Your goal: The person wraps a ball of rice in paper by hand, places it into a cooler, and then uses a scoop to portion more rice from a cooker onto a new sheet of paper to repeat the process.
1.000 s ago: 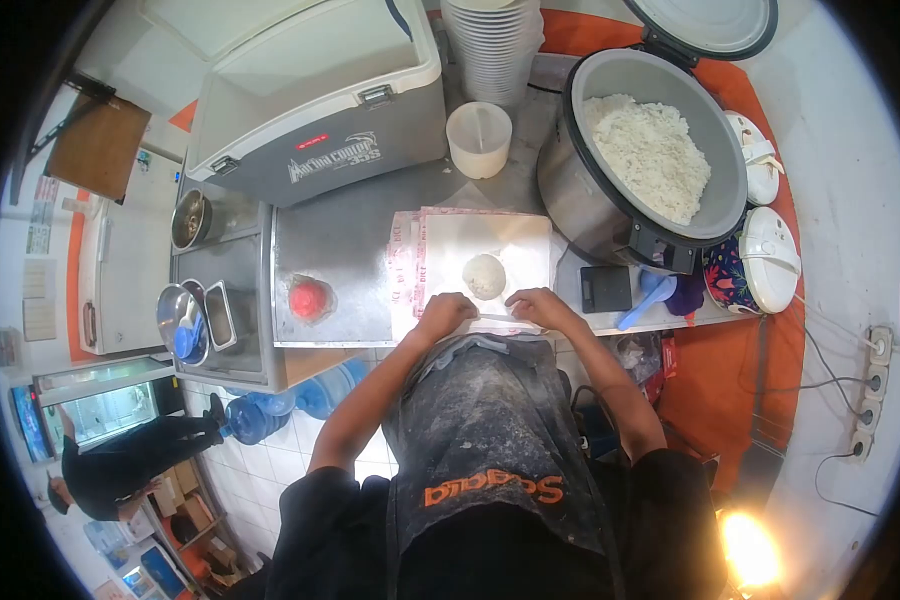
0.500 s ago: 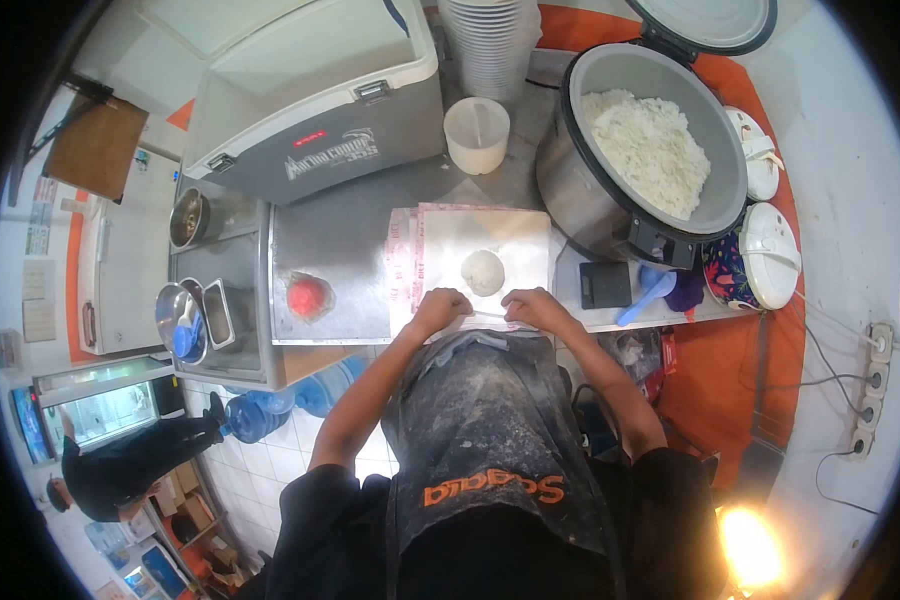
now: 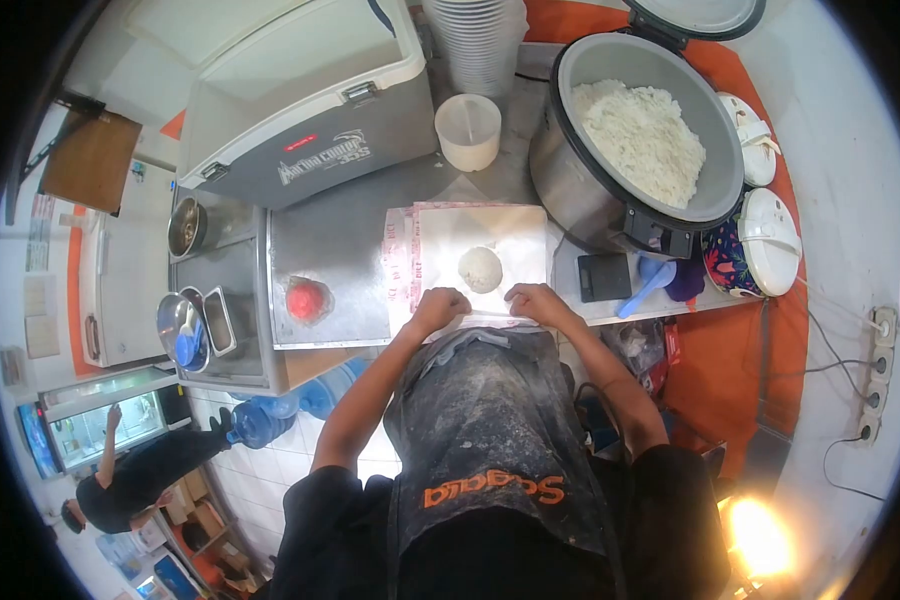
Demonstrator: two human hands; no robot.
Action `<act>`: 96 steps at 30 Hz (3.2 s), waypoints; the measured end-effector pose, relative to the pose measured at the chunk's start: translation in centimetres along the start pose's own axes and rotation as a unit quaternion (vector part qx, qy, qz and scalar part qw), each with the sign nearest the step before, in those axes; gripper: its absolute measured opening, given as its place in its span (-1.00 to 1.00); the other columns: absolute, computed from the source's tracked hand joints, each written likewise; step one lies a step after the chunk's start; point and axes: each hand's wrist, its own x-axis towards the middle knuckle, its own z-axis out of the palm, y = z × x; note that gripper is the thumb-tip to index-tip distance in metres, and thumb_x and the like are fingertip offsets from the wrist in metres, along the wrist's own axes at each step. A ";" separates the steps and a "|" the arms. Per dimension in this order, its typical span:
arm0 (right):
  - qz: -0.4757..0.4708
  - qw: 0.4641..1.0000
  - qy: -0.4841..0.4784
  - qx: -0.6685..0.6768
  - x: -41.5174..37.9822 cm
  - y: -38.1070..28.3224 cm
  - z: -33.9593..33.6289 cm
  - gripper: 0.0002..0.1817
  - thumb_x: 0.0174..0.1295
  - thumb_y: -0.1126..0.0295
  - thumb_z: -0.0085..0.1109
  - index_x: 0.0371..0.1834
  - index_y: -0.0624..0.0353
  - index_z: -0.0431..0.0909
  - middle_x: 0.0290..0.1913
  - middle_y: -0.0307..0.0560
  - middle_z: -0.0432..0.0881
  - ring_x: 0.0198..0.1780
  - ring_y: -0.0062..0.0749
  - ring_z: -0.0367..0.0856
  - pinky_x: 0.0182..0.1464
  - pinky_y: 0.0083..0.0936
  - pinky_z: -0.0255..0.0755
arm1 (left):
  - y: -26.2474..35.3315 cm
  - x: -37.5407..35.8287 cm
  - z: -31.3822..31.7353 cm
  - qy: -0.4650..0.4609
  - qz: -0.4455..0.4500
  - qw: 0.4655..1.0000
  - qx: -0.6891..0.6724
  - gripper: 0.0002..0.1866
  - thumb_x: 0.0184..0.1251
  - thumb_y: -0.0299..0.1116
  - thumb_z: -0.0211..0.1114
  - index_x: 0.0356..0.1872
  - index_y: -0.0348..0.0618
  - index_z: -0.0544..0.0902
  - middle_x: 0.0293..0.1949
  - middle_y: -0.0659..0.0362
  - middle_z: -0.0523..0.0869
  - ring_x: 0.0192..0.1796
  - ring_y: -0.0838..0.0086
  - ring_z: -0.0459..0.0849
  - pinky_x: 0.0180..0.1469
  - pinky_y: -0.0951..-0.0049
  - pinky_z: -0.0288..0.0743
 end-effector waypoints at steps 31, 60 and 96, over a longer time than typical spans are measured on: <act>-0.104 0.976 0.182 -0.053 0.6 -1.4 -0.6 -0.71 0.30 0.27 0.42 0.00 0.17 0.72 -0.15 -0.09 0.78 -0.05 -0.22 0.74 0.11 -0.28 0.52 | 0.4 -0.1 -5.2 0.165 0.076 0.983 -0.003 -0.84 0.30 -0.29 0.46 -0.28 -0.16 0.84 -0.21 0.08 0.82 -0.11 0.09 0.76 0.02 0.20 0.60; 0.024 0.991 0.132 0.007 5.2 4.7 -4.6 -0.72 0.37 0.20 0.39 -0.13 0.22 0.80 -0.22 0.04 0.83 -0.06 -0.18 0.81 0.01 -0.33 0.59 | 7.8 -0.6 4.8 0.125 0.058 0.955 0.264 -0.04 0.37 0.09 0.32 0.61 -0.33 0.19 0.70 -0.07 0.03 0.72 0.05 -0.01 0.67 -0.08 -0.07; -0.088 0.854 0.178 -0.481 12.2 1.0 -8.2 -0.76 0.32 0.51 0.10 0.04 0.22 0.53 0.03 0.13 0.61 -0.21 -0.05 0.84 -0.26 -0.23 0.77 | 6.7 0.5 6.4 0.171 -0.044 0.944 0.278 -0.07 0.43 0.18 0.27 0.69 0.01 0.14 0.72 -0.17 -0.16 0.70 -0.32 -0.26 0.53 -0.58 -0.24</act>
